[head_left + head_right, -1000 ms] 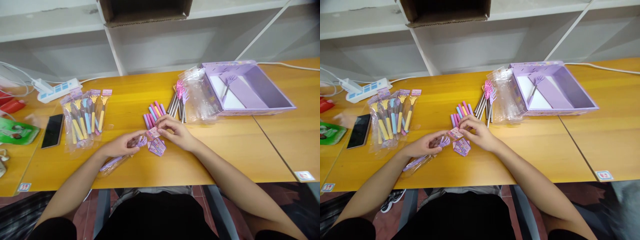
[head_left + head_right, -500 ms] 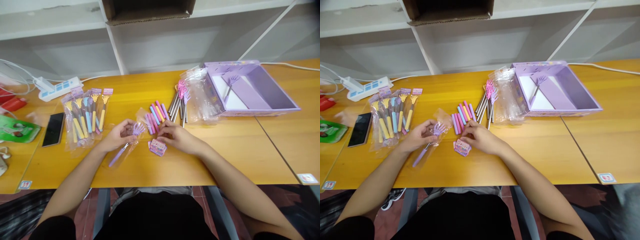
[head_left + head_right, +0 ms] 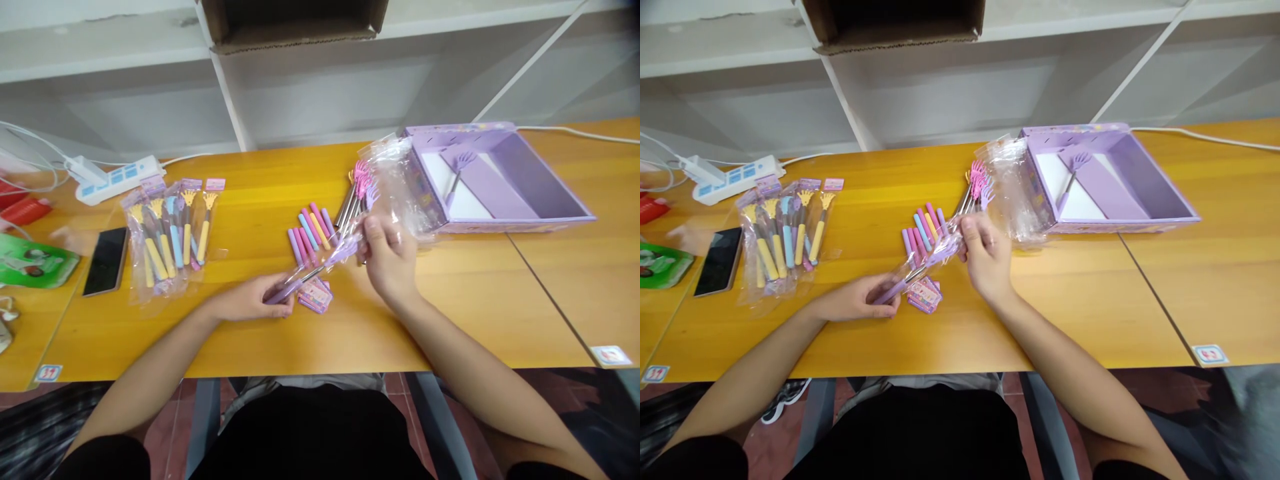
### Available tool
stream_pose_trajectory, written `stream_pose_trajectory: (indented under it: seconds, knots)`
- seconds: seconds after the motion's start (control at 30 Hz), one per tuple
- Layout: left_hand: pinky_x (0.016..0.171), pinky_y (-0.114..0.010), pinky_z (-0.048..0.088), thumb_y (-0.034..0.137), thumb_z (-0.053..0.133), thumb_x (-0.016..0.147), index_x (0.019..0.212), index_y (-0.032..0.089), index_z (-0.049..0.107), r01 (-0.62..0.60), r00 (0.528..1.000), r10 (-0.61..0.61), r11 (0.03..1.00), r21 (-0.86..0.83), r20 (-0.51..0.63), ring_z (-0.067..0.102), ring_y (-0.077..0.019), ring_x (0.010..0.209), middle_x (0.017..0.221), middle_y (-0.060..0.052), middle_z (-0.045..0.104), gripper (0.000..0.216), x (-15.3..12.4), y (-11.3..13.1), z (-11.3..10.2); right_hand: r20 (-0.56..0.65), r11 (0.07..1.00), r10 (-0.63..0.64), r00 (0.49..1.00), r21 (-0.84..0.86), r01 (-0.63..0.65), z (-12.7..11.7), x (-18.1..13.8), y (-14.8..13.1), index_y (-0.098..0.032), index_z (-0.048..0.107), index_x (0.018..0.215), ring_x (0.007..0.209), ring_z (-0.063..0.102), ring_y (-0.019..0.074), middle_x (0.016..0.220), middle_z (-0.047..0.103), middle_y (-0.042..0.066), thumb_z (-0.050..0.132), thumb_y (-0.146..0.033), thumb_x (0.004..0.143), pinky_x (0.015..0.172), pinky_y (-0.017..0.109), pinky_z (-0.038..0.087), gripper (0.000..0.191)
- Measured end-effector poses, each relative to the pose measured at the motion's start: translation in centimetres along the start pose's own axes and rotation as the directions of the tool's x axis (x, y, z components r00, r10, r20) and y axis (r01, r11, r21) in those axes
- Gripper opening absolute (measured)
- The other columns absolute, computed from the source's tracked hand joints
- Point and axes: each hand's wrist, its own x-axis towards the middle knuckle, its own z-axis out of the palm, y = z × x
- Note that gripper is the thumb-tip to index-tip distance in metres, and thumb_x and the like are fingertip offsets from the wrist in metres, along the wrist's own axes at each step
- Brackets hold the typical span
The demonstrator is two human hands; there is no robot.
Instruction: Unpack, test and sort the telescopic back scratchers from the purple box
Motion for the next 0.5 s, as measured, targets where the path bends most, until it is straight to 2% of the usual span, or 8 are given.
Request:
stream_pose_trajectory:
  seconds: [0.1, 0.17, 0.2, 0.23, 0.3, 0.37, 0.43, 0.5]
  knots:
    - [0.069, -0.027, 0.052, 0.052, 0.075, 0.1, 0.14, 0.02, 0.061, 0.026, 1.0, -0.026, 0.999, -0.048, -0.004, 0.06, -0.0129, 0.072, 0.091, 0.001, 0.061, 0.053, 0.0, 0.0, -0.1, -0.12, 0.996, -0.088, 0.989, -0.033, 0.085, -2.5, 1.9, 0.0, -0.027, 0.073, 0.102, 0.058, 0.052, 0.0145, 0.075, 0.057, 0.001, 0.063, -0.061, 0.106, 0.053, 0.031, 0.046, 0.036]
    - [0.071, -0.028, 0.053, 0.056, 0.074, 0.099, 0.14, 0.02, 0.063, 0.006, 0.999, -0.007, 1.0, -0.022, -0.031, 0.061, -0.0148, 0.077, 0.097, -0.002, 0.064, 0.056, 0.0, 0.1, -0.3, -0.224, 0.983, -0.181, 0.958, -0.018, 0.181, -3.5, 2.8, 0.0, -0.03, 0.072, 0.109, 0.062, 0.054, 0.0148, 0.085, 0.06, 0.003, 0.061, -0.059, 0.108, 0.055, 0.032, 0.047, 0.031]
    - [0.076, -0.029, 0.054, 0.056, 0.074, 0.098, 0.137, 0.02, 0.066, -0.024, 0.998, 0.025, 1.0, 0.015, -0.056, 0.064, -0.0172, 0.084, 0.101, -0.004, 0.066, 0.053, 0.0, 0.3, -0.4, -0.227, 0.979, -0.196, 0.954, 0.004, 0.202, -3.7, 2.9, 0.0, -0.031, 0.071, 0.112, 0.064, 0.056, 0.0153, 0.089, 0.062, 0.003, 0.062, -0.058, 0.108, 0.057, 0.033, 0.049, 0.029]
    - [0.084, -0.031, 0.055, 0.056, 0.074, 0.098, 0.132, 0.02, 0.069, -0.057, 0.995, 0.061, 0.997, 0.058, -0.078, 0.065, -0.0201, 0.094, 0.107, -0.006, 0.068, 0.049, 0.0, 0.4, -0.6, -0.157, 0.981, -0.186, 0.97, 0.029, 0.193, -3.7, 2.9, -0.1, -0.032, 0.071, 0.114, 0.067, 0.059, 0.0162, 0.093, 0.064, 0.004, 0.065, -0.058, 0.106, 0.059, 0.034, 0.051, 0.028]
    - [0.098, -0.035, 0.053, 0.055, 0.073, 0.099, 0.124, 0.021, 0.073, -0.11, 0.987, 0.123, 0.986, 0.125, -0.1, 0.065, -0.025, 0.111, 0.117, -0.008, 0.07, 0.042, 0.1, 0.6, -0.8, 0.07, 0.99, -0.135, 0.988, 0.05, 0.132, -3.3, 2.7, -0.2, -0.03, 0.072, 0.11, 0.076, 0.065, 0.0191, 0.096, 0.068, 0.004, 0.075, -0.057, 0.1, 0.067, 0.037, 0.057, 0.028]
    - [0.098, -0.035, 0.052, 0.056, 0.071, 0.1, 0.12, 0.022, 0.074, -0.123, 0.985, 0.139, 0.981, 0.149, -0.1, 0.065, -0.0252, 0.112, 0.115, -0.007, 0.071, 0.04, 0.2, 0.8, -0.9, 0.147, 0.993, -0.119, 0.982, 0.034, 0.115, -3.3, 2.8, -0.4, -0.028, 0.07, 0.101, 0.084, 0.069, 0.0215, 0.094, 0.068, 0.005, 0.075, -0.055, 0.099, 0.077, 0.04, 0.06, 0.028]
    - [0.091, -0.031, 0.052, 0.057, 0.07, 0.101, 0.117, 0.021, 0.073, -0.101, 0.989, 0.117, 0.983, 0.156, -0.095, 0.063, -0.0215, 0.1, 0.106, -0.005, 0.069, 0.039, 0.1, 1.0, -0.9, 0.027, 0.986, -0.159, 0.987, 0.047, 0.157, -4.6, 4.1, -0.7, -0.027, 0.066, 0.098, 0.091, 0.07, 0.021, 0.094, 0.067, 0.005, 0.069, -0.053, 0.104, 0.084, 0.041, 0.061, 0.027]
    - [0.079, -0.027, 0.048, 0.058, 0.068, 0.102, 0.112, 0.02, 0.071, -0.063, 0.992, 0.077, 0.987, 0.146, -0.095, 0.056, -0.0162, 0.084, 0.094, -0.002, 0.063, 0.04, 0.0, 0.9, -0.8, -0.151, 0.974, -0.193, 0.97, 0.094, 0.208, -7.4, 7.0, -0.9, -0.026, 0.062, 0.097, 0.089, 0.069, 0.0175, 0.093, 0.065, 0.004, 0.066, -0.046, 0.106, 0.084, 0.04, 0.059, 0.022]
